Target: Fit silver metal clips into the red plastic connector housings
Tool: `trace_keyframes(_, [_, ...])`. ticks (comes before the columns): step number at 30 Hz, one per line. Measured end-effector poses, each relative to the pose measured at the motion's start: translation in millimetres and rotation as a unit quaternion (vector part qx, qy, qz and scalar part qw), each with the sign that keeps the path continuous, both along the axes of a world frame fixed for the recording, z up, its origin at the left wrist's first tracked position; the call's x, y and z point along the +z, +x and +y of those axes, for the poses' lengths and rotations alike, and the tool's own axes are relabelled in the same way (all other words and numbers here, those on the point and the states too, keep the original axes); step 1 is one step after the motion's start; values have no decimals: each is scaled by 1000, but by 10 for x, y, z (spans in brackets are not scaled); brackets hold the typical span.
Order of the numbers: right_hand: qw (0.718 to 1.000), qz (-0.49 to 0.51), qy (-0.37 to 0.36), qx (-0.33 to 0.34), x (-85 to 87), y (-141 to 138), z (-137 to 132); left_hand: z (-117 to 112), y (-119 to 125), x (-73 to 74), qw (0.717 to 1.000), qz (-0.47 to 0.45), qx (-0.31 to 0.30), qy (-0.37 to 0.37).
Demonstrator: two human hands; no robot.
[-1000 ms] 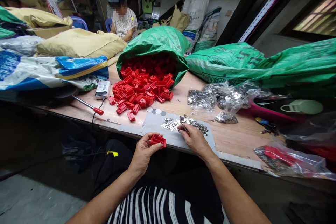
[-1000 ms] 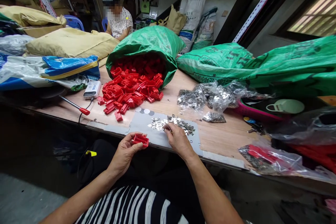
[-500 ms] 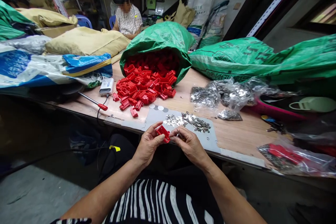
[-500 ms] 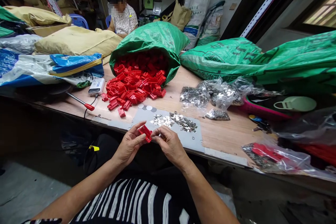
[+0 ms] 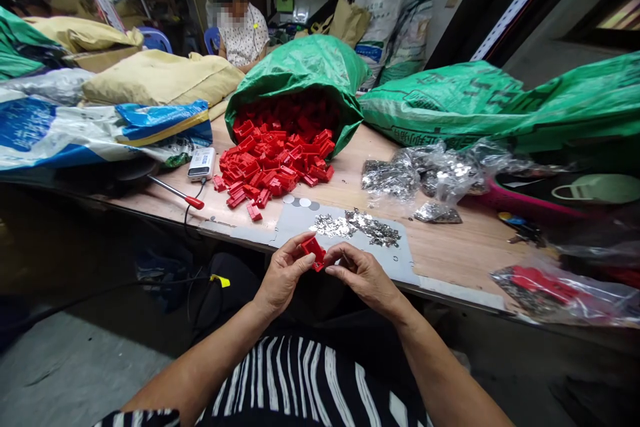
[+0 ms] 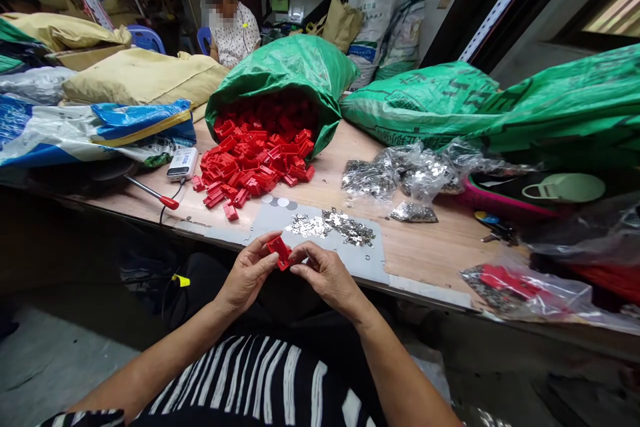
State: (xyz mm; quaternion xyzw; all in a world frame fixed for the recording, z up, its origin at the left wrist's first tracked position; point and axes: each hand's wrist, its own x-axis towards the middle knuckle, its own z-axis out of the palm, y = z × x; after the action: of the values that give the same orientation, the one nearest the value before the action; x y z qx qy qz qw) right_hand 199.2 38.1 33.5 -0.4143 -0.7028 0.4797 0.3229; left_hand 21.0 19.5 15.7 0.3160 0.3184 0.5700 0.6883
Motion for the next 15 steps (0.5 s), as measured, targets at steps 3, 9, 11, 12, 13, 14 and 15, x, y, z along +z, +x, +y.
trace_keyframes(3, [1000,6,-4,-14,-11,5,4,-1,-2,-19,1000,25,-1,17])
trace_keyframes(9, [998,-54,22,-37,-46,46,32,69,-34,-85,989,118,9,86])
trace_keyframes(11, [991,-102,76,-42,-72,56,49,119,-63,-129,974,191,26,122])
trace_keyframes(12, [986,-124,103,-45,-85,57,58,146,-80,-151,961,235,36,142])
trace_keyframes(13, [981,-142,123,-49,-99,55,67,174,-97,-171,945,281,44,160])
trace_keyframes(14, [977,-156,134,-53,-111,51,76,203,-112,-189,930,320,50,175])
trace_keyframes(15, [974,-167,138,-59,-122,44,83,231,-126,-203,916,351,51,185])
